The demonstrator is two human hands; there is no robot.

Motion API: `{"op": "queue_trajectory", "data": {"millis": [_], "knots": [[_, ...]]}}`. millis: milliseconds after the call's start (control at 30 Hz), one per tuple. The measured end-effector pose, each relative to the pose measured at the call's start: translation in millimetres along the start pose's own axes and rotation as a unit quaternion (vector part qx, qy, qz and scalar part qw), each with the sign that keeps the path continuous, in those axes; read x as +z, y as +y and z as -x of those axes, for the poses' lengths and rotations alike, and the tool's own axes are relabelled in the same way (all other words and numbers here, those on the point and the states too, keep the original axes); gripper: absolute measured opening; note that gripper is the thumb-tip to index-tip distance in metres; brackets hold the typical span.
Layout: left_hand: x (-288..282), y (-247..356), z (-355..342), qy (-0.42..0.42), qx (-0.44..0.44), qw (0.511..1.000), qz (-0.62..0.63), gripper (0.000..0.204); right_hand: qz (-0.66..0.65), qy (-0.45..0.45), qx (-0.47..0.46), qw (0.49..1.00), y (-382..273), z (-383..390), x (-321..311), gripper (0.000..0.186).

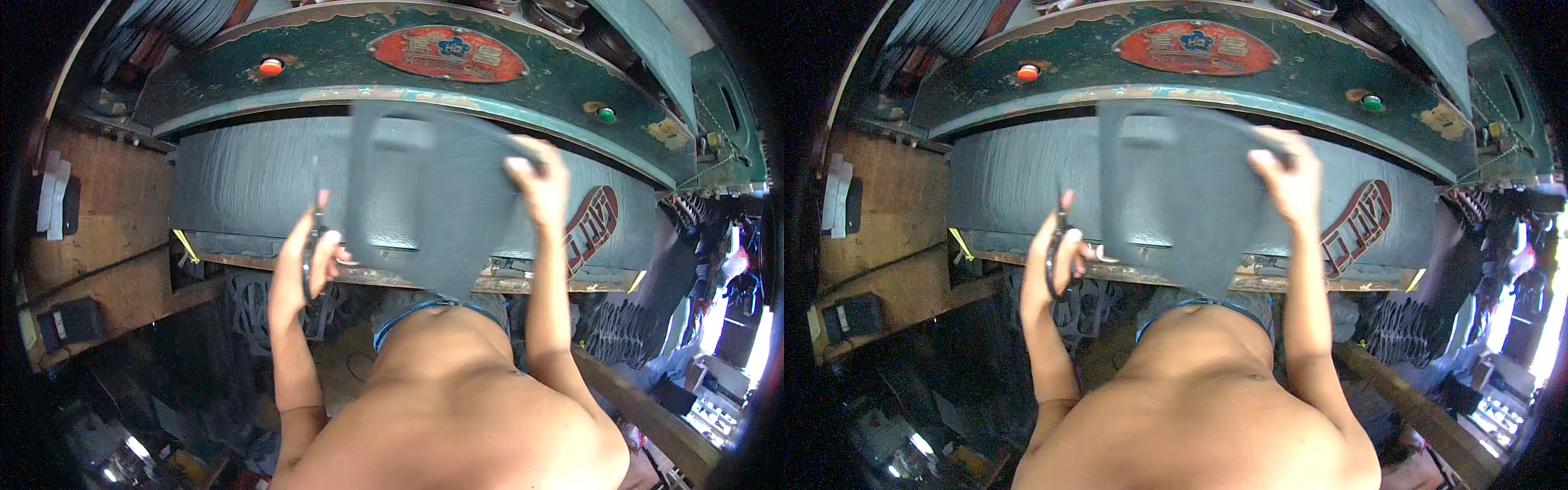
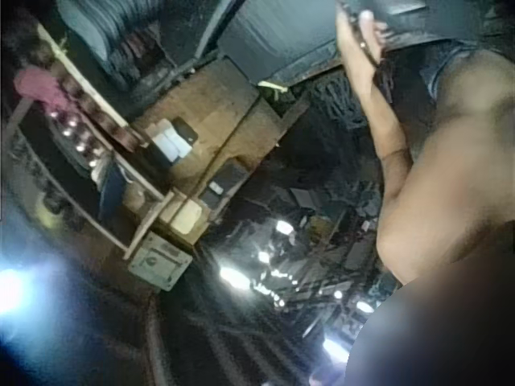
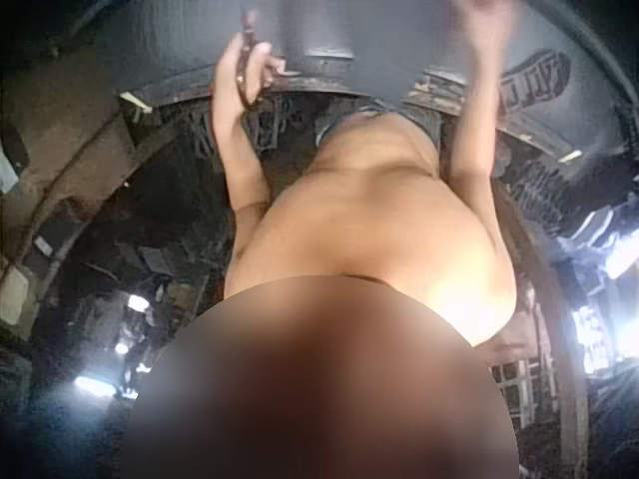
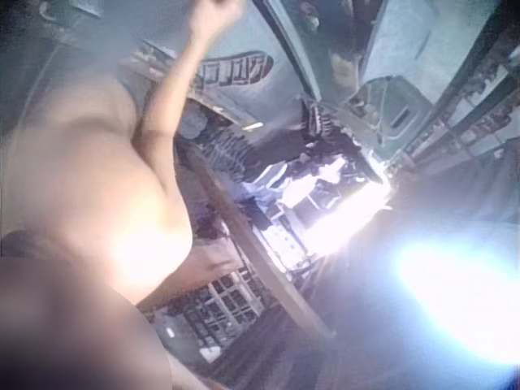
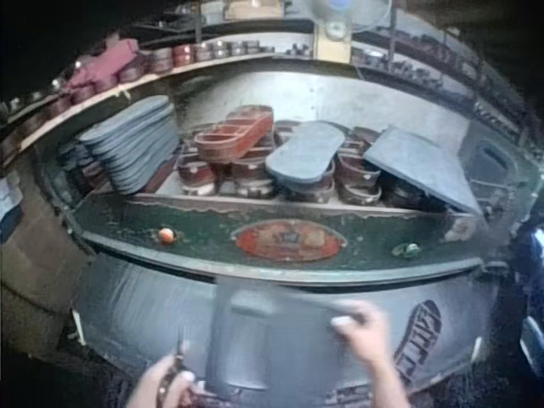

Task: The person uses scissors to cut a gray rubber sheet into slipper sole shapes, repeatedly aligning a red slipper frame as a template. They trim the cut pieces and place the finished soles on a nearby shelf.

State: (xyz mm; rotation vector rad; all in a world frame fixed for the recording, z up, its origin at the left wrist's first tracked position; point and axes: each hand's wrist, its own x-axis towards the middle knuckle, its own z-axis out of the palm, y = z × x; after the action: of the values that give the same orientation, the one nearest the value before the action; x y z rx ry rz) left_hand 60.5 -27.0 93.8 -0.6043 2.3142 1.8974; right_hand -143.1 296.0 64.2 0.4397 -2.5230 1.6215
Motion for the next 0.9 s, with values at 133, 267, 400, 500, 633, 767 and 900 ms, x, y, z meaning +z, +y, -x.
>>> {"op": "queue_trajectory", "data": {"millis": [133,267,400,500,633,767,900], "knots": [[-25,-23,3,0.147,-0.027,0.987,-0.058,0.059,-0.084,0.165,-0.300,0.936,-65,26,-110,0.025],[-31,-61,-36,0.192,-0.077,0.956,-0.210,0.050,0.126,-0.167,-0.325,0.922,-112,62,-76,0.034],[-25,-89,-83,0.204,0.006,0.922,-0.329,0.042,0.111,-0.320,-0.195,0.920,-82,107,84,0.051],[-28,-102,-116,0.201,0.126,0.908,-0.345,0.035,0.160,-0.336,-0.176,0.911,-43,131,156,0.059],[-33,-109,-135,0.177,0.194,0.868,-0.423,0.033,0.123,-0.335,-0.138,0.924,-7,98,183,0.057],[-18,-109,-114,0.177,0.159,0.912,-0.333,0.040,0.087,-0.240,-0.050,0.965,2,88,115,0.063],[30,-112,-76,0.087,0.017,0.968,-0.233,0.041,0.426,0.149,0.118,0.884,58,75,-11,0.064]]}}
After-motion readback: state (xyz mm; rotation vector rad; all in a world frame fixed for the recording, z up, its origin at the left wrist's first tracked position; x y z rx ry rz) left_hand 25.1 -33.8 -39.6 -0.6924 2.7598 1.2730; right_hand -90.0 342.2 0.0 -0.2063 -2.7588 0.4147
